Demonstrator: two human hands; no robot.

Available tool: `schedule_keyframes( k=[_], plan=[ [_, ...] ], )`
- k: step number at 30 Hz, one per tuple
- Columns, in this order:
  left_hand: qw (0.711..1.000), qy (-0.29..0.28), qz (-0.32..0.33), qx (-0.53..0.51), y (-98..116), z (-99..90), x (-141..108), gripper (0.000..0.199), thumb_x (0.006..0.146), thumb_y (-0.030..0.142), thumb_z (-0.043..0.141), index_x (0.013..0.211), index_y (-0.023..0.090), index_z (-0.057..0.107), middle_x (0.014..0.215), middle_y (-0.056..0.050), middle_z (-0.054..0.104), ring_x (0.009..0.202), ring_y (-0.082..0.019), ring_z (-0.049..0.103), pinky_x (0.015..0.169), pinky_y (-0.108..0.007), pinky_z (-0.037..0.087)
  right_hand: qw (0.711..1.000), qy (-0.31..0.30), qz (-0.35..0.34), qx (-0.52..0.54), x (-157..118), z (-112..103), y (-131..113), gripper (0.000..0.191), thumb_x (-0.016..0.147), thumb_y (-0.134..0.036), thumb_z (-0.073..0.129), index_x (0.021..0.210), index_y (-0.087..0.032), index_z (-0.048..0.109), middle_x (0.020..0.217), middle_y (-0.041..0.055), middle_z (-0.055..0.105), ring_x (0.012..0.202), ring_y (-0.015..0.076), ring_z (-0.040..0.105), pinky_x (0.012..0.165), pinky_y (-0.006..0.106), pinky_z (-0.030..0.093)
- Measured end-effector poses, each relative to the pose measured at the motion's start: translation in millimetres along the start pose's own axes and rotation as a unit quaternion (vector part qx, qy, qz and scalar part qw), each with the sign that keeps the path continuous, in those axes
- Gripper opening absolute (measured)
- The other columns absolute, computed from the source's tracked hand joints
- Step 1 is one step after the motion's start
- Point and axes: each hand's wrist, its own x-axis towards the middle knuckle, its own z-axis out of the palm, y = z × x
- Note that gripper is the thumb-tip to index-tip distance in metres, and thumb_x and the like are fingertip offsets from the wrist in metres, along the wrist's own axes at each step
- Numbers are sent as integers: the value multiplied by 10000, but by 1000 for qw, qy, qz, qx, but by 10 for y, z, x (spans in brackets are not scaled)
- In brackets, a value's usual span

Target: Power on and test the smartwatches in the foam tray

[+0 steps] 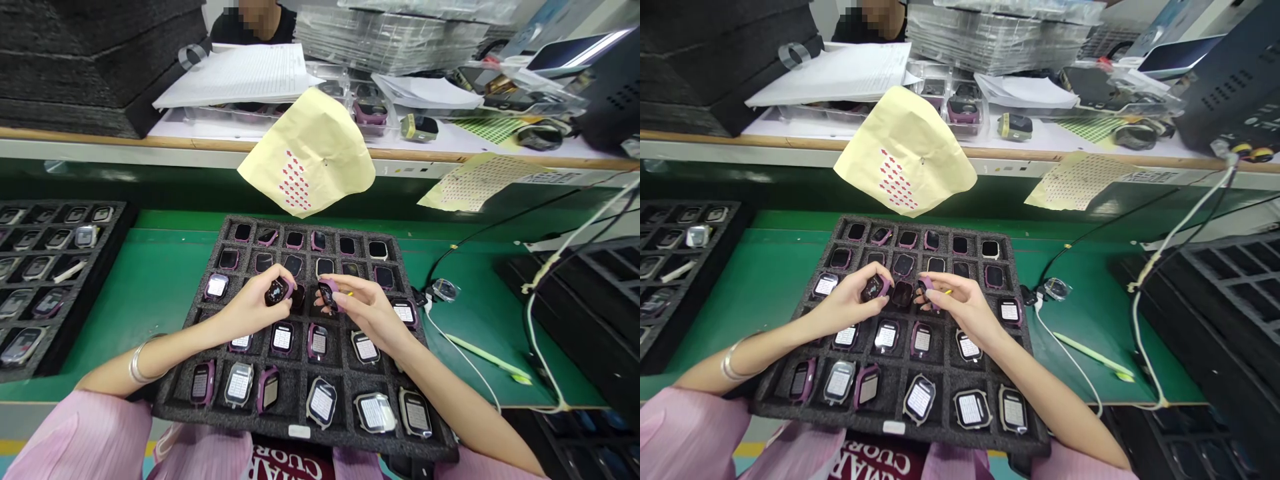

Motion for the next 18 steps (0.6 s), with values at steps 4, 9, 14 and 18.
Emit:
schedule_keyframes(
  k=[4, 9, 14, 18],
  plan=[
    [1000, 2, 13, 4, 44, -4, -27, 172, 788, 87, 530, 928, 185, 520, 890, -3, 559, 875, -156, 547, 824, -281, 431, 1000, -12, 3, -3, -14, -3, -22, 317, 758, -279, 785, 1065, -222, 732, 956, 72, 739, 845, 211, 707, 779, 349, 571],
    [999, -21, -21, -24, 77, -15, -72, 172, 819, 120, 543, 972, 191, 508, 921, 11, 552, 646, -87, 558, 619, -228, 469, 999, -44, 1, 6, -28, -4, -22, 341, 764, -274, 781, 1090, -198, 716, 958, 82, 738, 843, 221, 708, 754, 344, 571],
    [986, -37, -103, -128, 16, -8, -30, 292, 836, 240, 611, 1083, 197, 463, 996, -11, 555, 450, -36, 531, 444, -208, 461, 995, -77, 38, 47, 4, -19, -9, 359, 848, -275, 706, 1197, -219, 643, 1001, 77, 725, 895, 218, 706, 791, 350, 564],
    [952, -41, -149, -265, -22, 5, 25, 454, 782, 220, 672, 1183, 180, 464, 1003, -55, 609, 724, -152, 663, 587, -267, 566, 986, -117, 73, 90, 29, -32, -17, 441, 918, -294, 615, 1344, -267, 508, 1037, 79, 710, 929, 241, 708, 786, 375, 565]
  ],
)
